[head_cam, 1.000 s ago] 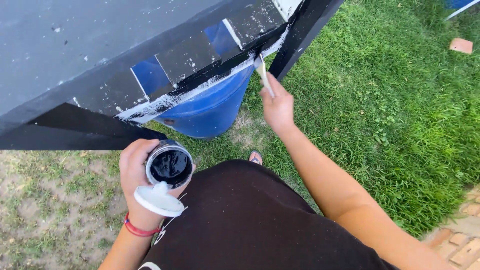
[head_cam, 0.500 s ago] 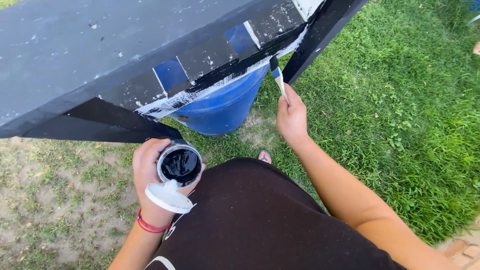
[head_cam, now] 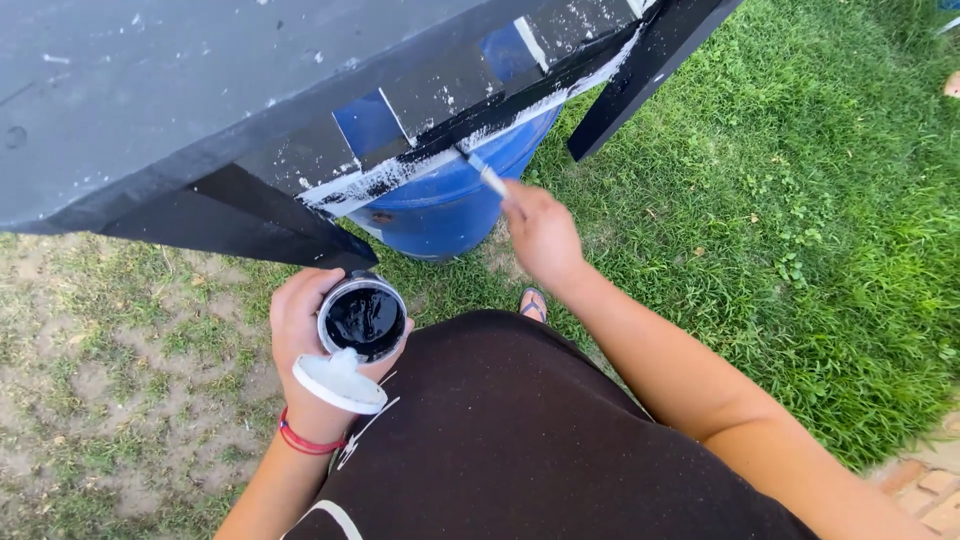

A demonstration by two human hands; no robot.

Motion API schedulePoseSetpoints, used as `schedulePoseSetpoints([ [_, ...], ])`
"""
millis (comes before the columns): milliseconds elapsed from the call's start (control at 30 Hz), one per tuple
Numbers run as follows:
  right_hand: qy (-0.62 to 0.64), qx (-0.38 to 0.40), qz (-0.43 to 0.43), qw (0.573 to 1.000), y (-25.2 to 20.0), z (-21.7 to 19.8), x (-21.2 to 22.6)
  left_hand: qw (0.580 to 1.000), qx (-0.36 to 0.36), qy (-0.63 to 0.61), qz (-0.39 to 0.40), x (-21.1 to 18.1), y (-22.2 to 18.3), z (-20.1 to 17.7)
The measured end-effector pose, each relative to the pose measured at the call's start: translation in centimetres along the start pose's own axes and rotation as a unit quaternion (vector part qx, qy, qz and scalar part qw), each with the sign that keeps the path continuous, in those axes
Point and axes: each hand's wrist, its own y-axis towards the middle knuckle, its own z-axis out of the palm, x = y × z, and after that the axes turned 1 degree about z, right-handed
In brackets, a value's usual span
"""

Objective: Painting a wooden chair with black paint using a brush while it sits on a blue barrel.

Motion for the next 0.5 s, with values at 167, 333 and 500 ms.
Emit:
schedulePoseSetpoints([
  [167, 0.053, -0.071, 0.104, 0.991, 2.5, -1.0, -3.1, 1.000, -0.002, -0.002, -0.003, -0.6, 0.2, 0.1],
  [333, 0.080, -0.098, 0.099, 0.987, 0.8, -1.7, -3.3, 1.000, -0.010, -0.021, -0.010, -0.7, 0.4, 0.5],
  [500, 0.188, -0.049, 0.125, 0.973, 0.2, 1.7, -0.6, 0.999, -0.014, -0.039, -0.004, -1.3, 0.5, 1.1],
])
